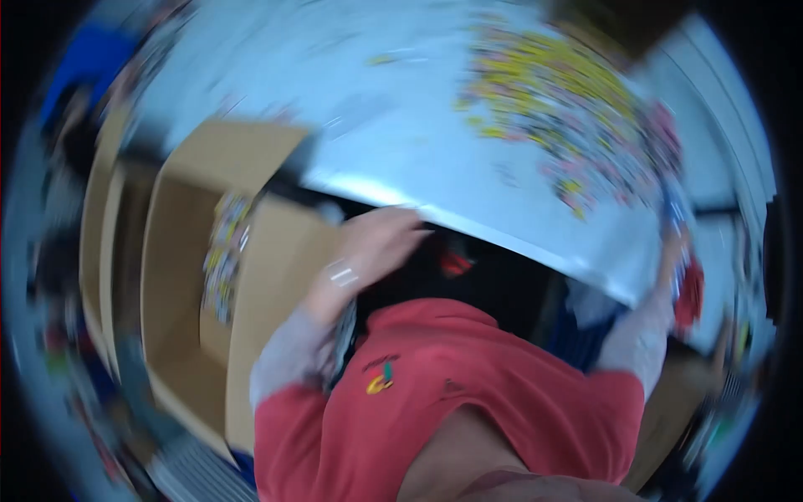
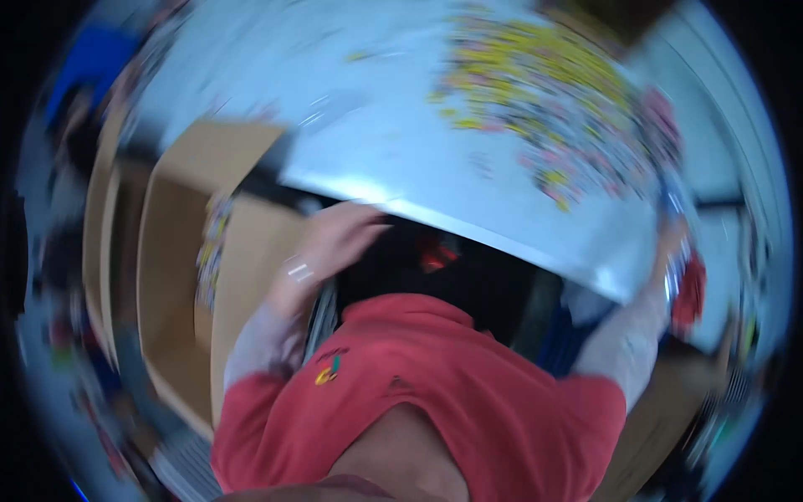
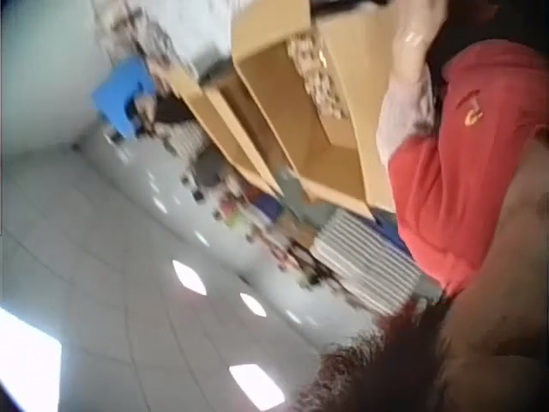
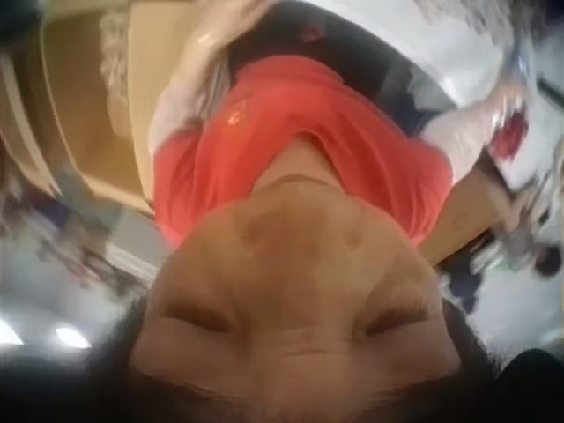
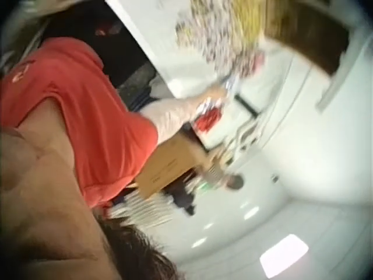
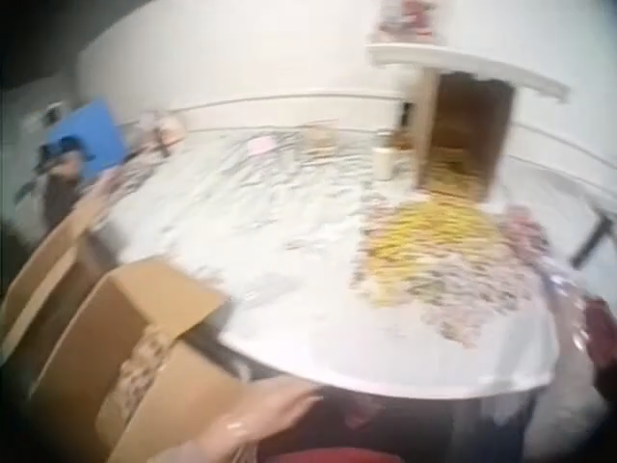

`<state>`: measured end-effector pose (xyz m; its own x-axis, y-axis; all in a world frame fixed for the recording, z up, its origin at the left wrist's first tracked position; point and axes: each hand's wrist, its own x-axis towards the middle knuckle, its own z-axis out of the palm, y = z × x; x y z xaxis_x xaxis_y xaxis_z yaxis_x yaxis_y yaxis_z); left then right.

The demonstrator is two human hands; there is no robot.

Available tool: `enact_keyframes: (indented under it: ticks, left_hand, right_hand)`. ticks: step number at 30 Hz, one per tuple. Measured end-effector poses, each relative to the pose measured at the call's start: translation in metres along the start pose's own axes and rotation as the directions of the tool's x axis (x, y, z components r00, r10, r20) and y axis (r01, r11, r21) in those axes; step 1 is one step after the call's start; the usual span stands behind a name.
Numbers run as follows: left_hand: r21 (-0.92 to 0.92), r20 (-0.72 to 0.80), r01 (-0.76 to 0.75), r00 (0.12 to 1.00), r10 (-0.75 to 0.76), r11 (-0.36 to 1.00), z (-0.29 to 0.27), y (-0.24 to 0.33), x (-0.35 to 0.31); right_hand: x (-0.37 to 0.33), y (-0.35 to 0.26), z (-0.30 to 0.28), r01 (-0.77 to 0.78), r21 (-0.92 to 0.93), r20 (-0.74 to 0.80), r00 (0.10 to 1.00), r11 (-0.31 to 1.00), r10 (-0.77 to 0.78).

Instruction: Sorting small colorful plastic keycaps and organizing them into rows within a shipping box.

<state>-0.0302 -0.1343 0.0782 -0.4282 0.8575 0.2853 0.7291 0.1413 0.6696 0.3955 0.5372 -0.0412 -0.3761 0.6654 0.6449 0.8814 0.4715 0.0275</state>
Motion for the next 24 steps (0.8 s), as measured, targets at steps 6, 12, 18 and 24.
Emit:
enact_keyframes:
  ticks: [6, 12, 18, 24]
  left_hand:
    - [0.016, 0.183, -0.006, 0.983, 0.003, 1.0, 0.068, 0.025, 0.009]
    - [0.097, 0.195, 0.166, 0.964, -0.183, 0.981, 0.072, 0.011, -0.021]
    - [0.074, 0.182, 0.136, 0.972, -0.147, 0.988, 0.082, 0.0, -0.012]
    - [0.001, -0.021, 0.222, 0.975, -0.222, 0.975, 0.071, -0.02, 0.004]
  right_hand:
    - [0.0, -0.072, 0.067, 0.266, 0.229, 0.223, 0.922, 0.936, -0.317]
    - [-0.009, -0.125, -0.006, 0.217, 0.116, 0.322, 0.915, 0.969, -0.243]
    - [0.015, -0.042, -0.015, 0.12, -0.064, 0.204, 0.973, 0.991, -0.105]
    - [0.014, -0.046, -0.026, 0.022, -0.088, 0.303, 0.953, 0.996, 0.006]
